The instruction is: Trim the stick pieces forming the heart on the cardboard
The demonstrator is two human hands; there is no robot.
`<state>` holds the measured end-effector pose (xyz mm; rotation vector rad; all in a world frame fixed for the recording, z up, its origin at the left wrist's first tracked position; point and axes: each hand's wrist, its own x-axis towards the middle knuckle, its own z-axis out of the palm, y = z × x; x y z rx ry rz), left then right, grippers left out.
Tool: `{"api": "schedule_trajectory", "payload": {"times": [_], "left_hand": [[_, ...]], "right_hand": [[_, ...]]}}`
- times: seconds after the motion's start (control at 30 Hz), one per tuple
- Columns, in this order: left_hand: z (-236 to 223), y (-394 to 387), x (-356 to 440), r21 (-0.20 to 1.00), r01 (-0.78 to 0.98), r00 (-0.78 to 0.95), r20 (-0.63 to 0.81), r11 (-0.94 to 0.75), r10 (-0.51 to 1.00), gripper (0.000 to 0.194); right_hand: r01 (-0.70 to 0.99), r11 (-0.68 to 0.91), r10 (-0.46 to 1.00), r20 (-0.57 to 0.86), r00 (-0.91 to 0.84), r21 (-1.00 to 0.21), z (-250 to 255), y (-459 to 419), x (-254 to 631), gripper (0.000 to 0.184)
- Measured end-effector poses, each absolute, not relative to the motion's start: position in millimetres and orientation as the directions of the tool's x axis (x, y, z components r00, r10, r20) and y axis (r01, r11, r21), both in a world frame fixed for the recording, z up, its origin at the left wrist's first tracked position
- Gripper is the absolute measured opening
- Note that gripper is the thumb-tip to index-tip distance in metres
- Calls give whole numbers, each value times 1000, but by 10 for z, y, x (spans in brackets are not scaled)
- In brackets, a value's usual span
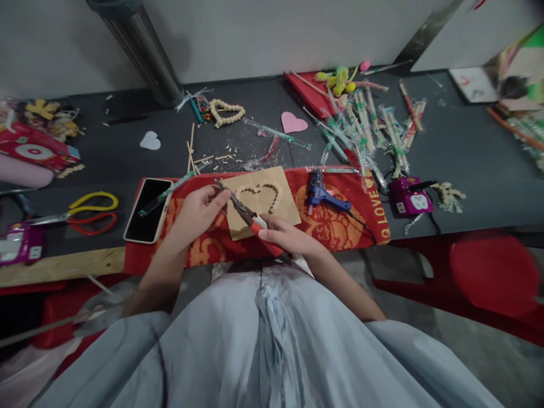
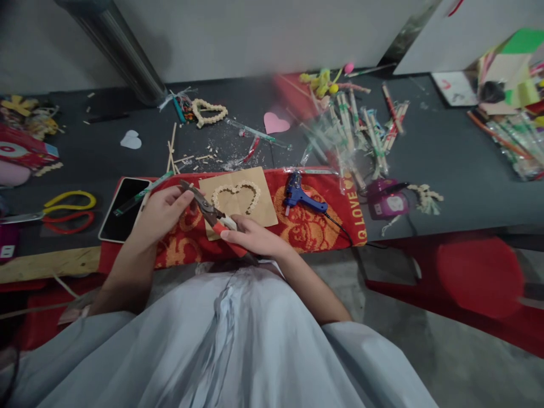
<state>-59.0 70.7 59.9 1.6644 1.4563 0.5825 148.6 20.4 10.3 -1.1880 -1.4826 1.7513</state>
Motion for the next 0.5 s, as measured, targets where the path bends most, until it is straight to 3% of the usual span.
{"api": "schedule_trajectory", "payload": {"times": [0.13, 0.33, 0.4, 0.5], "left_hand": [[555, 621, -547, 866, 477, 98, -223, 151, 970, 27], [544, 481, -570, 891, 408, 31, -233, 200, 972, 26], [551, 430, -576, 892, 410, 21, -218, 190, 976, 26], [560, 352, -561, 885, 439, 15, -183, 159, 983, 24]], "right_hand": [[200, -213, 766, -290, -573, -956, 126, 188, 1505, 48], [458, -73, 812, -319, -488, -886, 334, 138, 1519, 67], [555, -11, 835, -313, -453, -832, 402, 112, 1504, 62], [667, 68, 853, -303, -424, -742, 468, 69, 1465, 35]]}}
